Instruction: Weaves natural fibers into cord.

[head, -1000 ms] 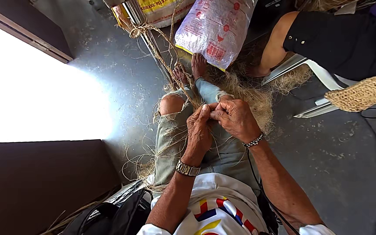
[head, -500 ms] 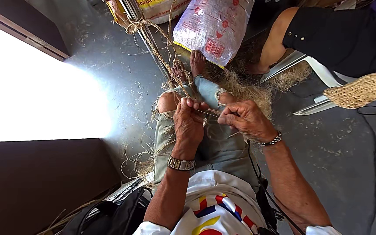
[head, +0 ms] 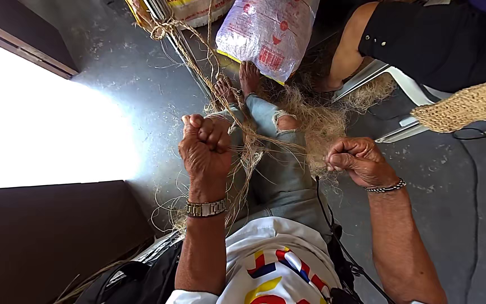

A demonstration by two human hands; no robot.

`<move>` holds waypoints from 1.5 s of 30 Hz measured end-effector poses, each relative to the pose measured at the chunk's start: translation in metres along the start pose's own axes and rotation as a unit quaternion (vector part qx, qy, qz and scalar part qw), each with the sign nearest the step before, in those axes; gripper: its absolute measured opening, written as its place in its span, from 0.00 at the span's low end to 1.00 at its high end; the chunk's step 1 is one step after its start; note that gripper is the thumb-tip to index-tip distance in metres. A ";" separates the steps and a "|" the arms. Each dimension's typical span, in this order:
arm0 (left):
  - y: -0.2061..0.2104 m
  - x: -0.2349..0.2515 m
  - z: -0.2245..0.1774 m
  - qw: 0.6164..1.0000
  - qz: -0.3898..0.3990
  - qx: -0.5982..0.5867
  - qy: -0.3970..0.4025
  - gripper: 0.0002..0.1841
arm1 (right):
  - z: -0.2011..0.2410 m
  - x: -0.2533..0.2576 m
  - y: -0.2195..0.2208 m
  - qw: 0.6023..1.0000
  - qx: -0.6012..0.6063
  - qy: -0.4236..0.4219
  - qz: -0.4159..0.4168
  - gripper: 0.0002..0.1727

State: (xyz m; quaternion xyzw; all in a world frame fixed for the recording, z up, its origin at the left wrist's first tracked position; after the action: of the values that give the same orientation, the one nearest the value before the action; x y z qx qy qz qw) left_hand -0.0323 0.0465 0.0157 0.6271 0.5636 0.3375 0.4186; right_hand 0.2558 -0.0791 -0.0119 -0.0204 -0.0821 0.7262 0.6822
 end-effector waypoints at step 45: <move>0.132 0.002 -0.036 0.969 0.232 0.088 -0.008 0.19 | 0.090 0.095 0.124 0.972 0.044 -0.216 0.085 0.11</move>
State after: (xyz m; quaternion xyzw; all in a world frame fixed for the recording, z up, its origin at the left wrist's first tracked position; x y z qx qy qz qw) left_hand -0.0086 0.0521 0.1499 0.7778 0.4266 0.3694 0.2767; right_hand 0.1141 -0.0002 0.0667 0.1603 -0.1931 0.7717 0.5844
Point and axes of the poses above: each hand's wrist, its own x-axis towards the middle knuckle, its own y-axis out of the palm, z = x × y, the point moved 4 cm from there along x, towards the middle knuckle, and after that the axes turned 15 degrees about -x, right-handed, at the moved point
